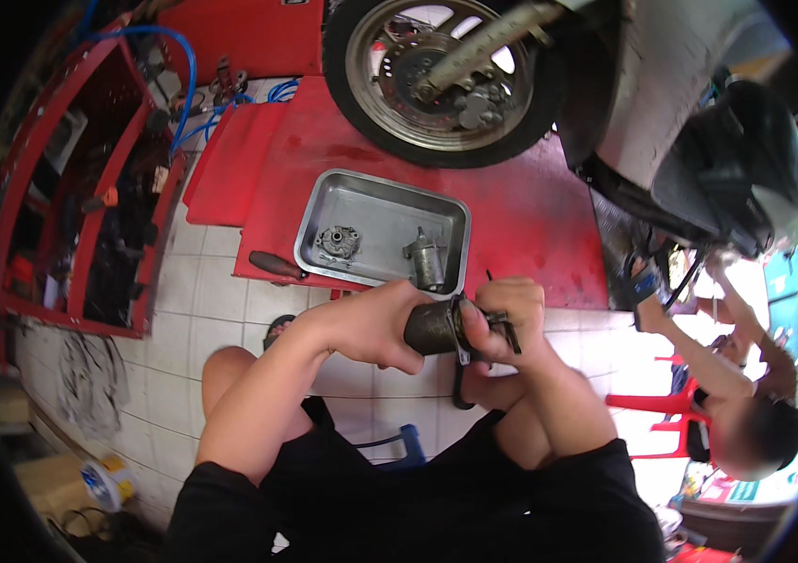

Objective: The person sits on a low stool and uses a screwdriver to disassemble a cylindrical mechanical component over a metal tray. They remove internal parts and place them into the tray, which already contains other disassembled pieces.

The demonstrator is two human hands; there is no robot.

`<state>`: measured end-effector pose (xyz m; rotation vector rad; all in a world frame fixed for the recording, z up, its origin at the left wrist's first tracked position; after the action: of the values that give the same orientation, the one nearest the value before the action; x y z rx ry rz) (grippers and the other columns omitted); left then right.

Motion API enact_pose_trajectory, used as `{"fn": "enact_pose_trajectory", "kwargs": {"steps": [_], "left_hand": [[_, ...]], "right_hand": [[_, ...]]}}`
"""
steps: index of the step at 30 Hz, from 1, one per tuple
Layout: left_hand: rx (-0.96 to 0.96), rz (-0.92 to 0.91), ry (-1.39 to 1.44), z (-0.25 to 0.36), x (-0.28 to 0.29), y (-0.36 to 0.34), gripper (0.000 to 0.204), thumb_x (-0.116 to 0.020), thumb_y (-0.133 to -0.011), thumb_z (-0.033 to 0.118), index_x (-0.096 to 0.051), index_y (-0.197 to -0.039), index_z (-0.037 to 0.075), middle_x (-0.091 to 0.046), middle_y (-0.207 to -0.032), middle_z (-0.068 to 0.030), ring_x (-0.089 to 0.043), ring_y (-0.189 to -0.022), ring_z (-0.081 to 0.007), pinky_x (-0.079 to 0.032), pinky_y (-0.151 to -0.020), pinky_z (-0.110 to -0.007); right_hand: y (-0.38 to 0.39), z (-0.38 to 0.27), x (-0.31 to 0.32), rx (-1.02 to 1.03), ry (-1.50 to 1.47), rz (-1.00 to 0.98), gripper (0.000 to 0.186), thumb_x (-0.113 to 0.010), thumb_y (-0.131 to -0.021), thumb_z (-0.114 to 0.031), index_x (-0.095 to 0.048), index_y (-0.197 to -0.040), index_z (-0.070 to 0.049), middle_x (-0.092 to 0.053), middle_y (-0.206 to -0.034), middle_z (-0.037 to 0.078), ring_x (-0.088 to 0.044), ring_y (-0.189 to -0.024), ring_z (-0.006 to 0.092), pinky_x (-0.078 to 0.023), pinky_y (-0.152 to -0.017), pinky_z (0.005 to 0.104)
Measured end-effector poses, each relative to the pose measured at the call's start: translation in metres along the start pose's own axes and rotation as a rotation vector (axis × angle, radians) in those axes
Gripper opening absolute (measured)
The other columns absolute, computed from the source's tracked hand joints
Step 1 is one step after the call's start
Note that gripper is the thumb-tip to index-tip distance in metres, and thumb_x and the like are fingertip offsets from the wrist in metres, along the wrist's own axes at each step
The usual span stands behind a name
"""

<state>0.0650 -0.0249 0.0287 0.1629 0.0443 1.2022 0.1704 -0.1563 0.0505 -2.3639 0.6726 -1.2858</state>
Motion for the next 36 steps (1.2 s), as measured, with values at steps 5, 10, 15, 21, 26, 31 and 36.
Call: {"fn": "enact_pose_trajectory", "kwargs": {"steps": [5, 10, 15, 21, 26, 31, 36], "left_hand": [[0.503, 0.023, -0.314, -0.06, 0.041, 0.054, 0.033, -0.073, -0.059, 0.008, -0.065, -0.089, -0.002, -0.059, -0.06, -0.0059, -0.06, -0.051, -0.0156, -0.045, -0.042, -0.032], [0.409, 0.288, -0.221, -0.077, 0.065, 0.054, 0.027, -0.073, -0.059, 0.009, -0.066, -0.082, -0.002, -0.06, -0.06, -0.007, -0.063, -0.053, -0.0187, -0.047, -0.044, -0.034], [0.56, 0.269, -1.087, -0.062, 0.034, 0.05, 0.029, -0.079, -0.059, 0.015, -0.074, -0.086, 0.004, -0.072, -0.083, -0.015, -0.072, -0.081, -0.0294, -0.057, -0.072, -0.04], [0.415, -0.006, -1.033, -0.072, -0.028, 0.022, 0.027, -0.077, -0.059, 0.015, -0.075, -0.084, 0.007, -0.073, -0.087, -0.0124, -0.073, -0.086, -0.0277, -0.058, -0.075, -0.039], [0.493, -0.102, -1.04, -0.098, -0.036, 0.015, 0.036, -0.083, -0.06, 0.023, -0.078, -0.094, 0.013, -0.075, -0.096, -0.0054, -0.072, -0.096, -0.0213, -0.057, -0.075, -0.034], [0.568, -0.033, -1.029, -0.1, -0.014, 0.024, 0.036, -0.085, -0.06, 0.023, -0.079, -0.094, 0.015, -0.076, -0.1, -0.0046, -0.072, -0.097, -0.02, -0.057, -0.076, -0.034], [0.623, 0.014, -0.993, -0.101, 0.004, 0.029, 0.04, -0.085, -0.061, 0.024, -0.079, -0.099, 0.015, -0.076, -0.102, -0.0044, -0.073, -0.096, -0.0199, -0.057, -0.077, -0.034]], "right_hand": [[0.021, 0.029, 0.17, -0.218, -0.144, 0.989, 0.034, -0.05, -0.098, -0.032, -0.057, -0.109, 0.0, -0.067, -0.099, 0.014, -0.067, -0.088, 0.0274, -0.056, -0.07, 0.0385], [0.063, 0.103, 0.222, -0.631, -0.104, 1.185, 0.032, -0.052, -0.101, -0.029, -0.059, -0.116, -0.001, -0.066, -0.099, 0.012, -0.065, -0.082, 0.022, -0.051, -0.067, 0.0312], [0.049, 0.148, 0.118, -0.629, -0.33, 0.802, 0.037, -0.068, -0.095, -0.032, -0.058, -0.068, -0.008, -0.052, -0.061, -0.003, -0.042, -0.05, 0.0054, -0.031, -0.044, 0.0238], [-0.013, 0.106, 0.027, -0.633, 0.192, 0.292, 0.043, -0.069, -0.092, -0.035, -0.071, -0.071, 0.003, -0.059, -0.056, 0.008, -0.051, -0.051, 0.0139, -0.041, -0.051, 0.0368], [-0.056, 0.105, -0.054, -0.626, 0.472, -0.023, 0.047, -0.068, -0.086, -0.044, -0.072, -0.073, 0.001, -0.062, -0.061, 0.022, -0.067, -0.064, 0.0336, -0.053, -0.064, 0.043], [-0.121, 0.096, -0.125, -0.56, 0.657, -0.119, 0.047, -0.065, -0.085, -0.05, -0.075, -0.082, -0.004, -0.068, -0.078, 0.025, -0.07, -0.082, 0.0399, -0.055, -0.075, 0.0487], [-0.163, 0.088, -0.18, -0.543, 0.741, -0.276, 0.046, -0.066, -0.084, -0.052, -0.076, -0.096, -0.008, -0.072, -0.095, 0.02, -0.07, -0.093, 0.0371, -0.055, -0.082, 0.0467]]}}
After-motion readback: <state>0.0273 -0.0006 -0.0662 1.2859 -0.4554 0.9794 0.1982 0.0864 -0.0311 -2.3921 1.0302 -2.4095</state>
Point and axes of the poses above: each hand's wrist, its own y-axis away from the middle knuckle, its own x-axis out of the back of the hand, z = x × y, the point moved 7 cm from there along -y, towards the middle knuckle
